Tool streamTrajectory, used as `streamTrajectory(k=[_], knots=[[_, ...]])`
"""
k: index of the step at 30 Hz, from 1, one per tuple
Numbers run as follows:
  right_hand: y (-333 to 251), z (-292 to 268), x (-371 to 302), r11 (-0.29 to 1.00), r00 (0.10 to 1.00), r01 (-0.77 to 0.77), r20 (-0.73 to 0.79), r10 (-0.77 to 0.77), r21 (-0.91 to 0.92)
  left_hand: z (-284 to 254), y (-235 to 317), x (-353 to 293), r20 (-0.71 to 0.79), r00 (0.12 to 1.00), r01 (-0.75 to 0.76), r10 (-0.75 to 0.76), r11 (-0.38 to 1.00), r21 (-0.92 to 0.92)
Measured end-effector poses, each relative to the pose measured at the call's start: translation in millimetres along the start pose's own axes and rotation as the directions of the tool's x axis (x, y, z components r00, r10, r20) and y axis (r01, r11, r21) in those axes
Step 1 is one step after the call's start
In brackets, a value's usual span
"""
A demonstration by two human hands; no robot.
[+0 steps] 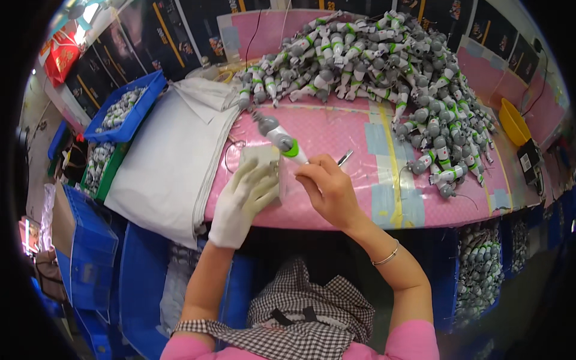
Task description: Wiping small toy figures and placing them into a blue storage crate.
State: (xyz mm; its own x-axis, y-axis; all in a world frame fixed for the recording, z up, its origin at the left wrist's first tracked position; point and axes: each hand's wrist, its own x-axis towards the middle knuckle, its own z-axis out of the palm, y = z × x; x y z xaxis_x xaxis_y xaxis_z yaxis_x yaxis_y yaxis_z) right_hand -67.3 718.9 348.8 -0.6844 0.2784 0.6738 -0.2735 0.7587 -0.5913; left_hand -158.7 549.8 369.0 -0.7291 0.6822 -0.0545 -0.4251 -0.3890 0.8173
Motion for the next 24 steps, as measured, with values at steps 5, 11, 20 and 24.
streamTrajectory(k=[5,11,20,24], knots=[[-24.4,9.5,-31.7,0.907,0.985,-0.150,0.141,0.102,0.393,-2.9,-8.3,19.0,-0.087,0.994,0.036,-0.062,0.961,-0.276],[-5.4,25.2,-66.3,-0.079,0.744,-0.560,0.542,0.391,0.825,-15.3,-13.6,13.4,-0.139,0.990,-0.033,-0.022,0.921,-0.388],[-52.2,44.2,-67.0,0.001,0.917,-0.389,0.387,0.098,0.921,-20.5,-2.5,-15.9,0.272,0.958,0.195,-0.086,0.893,-0.405],[-54.5,40.7,-57.8,0.834,0.972,-0.098,0.233,-0.037,0.544,-20.6,-4.8,-17.5,0.240,0.967,0.186,-0.085,0.877,-0.442]])
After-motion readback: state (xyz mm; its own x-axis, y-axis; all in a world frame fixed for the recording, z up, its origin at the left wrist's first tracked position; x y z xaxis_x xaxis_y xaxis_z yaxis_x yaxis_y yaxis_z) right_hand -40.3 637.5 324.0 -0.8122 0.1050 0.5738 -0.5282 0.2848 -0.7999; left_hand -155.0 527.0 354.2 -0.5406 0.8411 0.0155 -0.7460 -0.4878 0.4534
